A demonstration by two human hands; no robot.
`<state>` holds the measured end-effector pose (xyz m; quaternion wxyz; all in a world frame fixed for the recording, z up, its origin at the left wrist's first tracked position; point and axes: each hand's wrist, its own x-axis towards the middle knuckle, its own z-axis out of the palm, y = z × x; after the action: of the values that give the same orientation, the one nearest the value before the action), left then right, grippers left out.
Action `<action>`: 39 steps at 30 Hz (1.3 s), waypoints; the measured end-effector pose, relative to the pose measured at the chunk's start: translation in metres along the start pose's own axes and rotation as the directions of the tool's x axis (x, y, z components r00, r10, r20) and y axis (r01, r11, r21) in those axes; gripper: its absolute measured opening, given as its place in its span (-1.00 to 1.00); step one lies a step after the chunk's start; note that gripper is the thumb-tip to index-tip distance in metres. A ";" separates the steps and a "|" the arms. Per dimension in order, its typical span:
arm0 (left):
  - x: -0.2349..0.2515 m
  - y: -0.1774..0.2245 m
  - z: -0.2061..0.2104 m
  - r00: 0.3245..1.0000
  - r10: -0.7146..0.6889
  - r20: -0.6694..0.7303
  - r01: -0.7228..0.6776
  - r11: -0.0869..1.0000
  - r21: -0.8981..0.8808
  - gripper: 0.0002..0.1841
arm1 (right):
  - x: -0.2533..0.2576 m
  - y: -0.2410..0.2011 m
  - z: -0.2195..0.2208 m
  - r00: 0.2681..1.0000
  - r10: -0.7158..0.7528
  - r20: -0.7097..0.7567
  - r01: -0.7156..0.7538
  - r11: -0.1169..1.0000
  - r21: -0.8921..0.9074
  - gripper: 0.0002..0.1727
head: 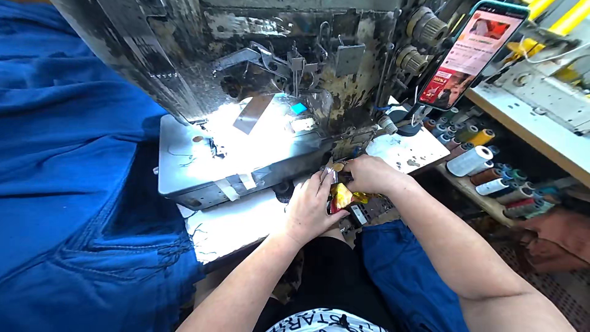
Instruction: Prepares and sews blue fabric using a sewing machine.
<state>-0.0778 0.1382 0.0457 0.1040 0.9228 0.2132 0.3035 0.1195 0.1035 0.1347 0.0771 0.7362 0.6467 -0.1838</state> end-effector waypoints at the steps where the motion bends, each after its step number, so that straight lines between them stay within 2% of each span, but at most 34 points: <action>1: 0.000 0.000 0.000 1.000 0.001 0.002 -0.001 1.000 -0.001 -0.05 | 0.000 -0.001 0.001 1.000 0.001 -0.003 -0.001 1.000 -0.011 -0.71; 6: 0.000 0.000 0.000 1.000 0.021 -0.005 -0.021 1.000 0.013 -0.06 | 0.002 -0.001 0.003 0.999 -0.042 -0.026 0.041 0.999 -0.036 -0.69; 12: 0.001 -0.001 0.000 1.000 0.026 0.004 -0.026 0.999 0.020 -0.07 | -0.002 0.014 0.005 0.979 -0.097 -0.179 0.096 0.995 -0.015 -0.73; 16: 0.001 0.000 -0.002 1.000 0.030 0.004 -0.030 0.999 0.021 -0.06 | -0.004 0.014 0.008 0.986 -0.080 -0.146 0.076 0.997 -0.034 -0.66; 23: 0.000 -0.001 -0.001 1.000 0.029 0.004 -0.029 0.999 0.032 -0.06 | 0.001 0.008 0.014 0.988 -0.050 -0.146 0.053 0.998 0.018 -0.65; 28: 0.001 0.000 -0.002 0.999 0.031 0.004 -0.032 0.999 0.037 -0.07 | -0.001 0.014 0.013 0.980 -0.011 -0.199 0.047 0.983 0.175 -0.64; 34: 0.003 0.001 -0.003 1.000 0.027 0.009 -0.027 0.999 0.028 -0.08 | -0.021 0.028 0.006 0.915 0.083 -0.395 0.053 0.946 0.321 -0.76; 37: 0.001 0.001 -0.002 1.000 0.024 -0.008 -0.024 1.000 0.012 -0.05 | -0.040 0.034 0.002 0.856 0.136 -0.500 0.140 0.868 0.476 -0.83; 39: 0.000 0.001 -0.003 0.998 0.046 -0.039 -0.046 0.999 0.007 0.00 | -0.059 0.027 -0.003 0.802 0.131 -0.582 0.283 0.775 0.565 -0.84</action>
<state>-0.0792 0.1374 0.0486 0.0897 0.9217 0.1947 0.3234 0.1410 0.0462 0.1559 -0.3859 0.7098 0.5692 -0.1526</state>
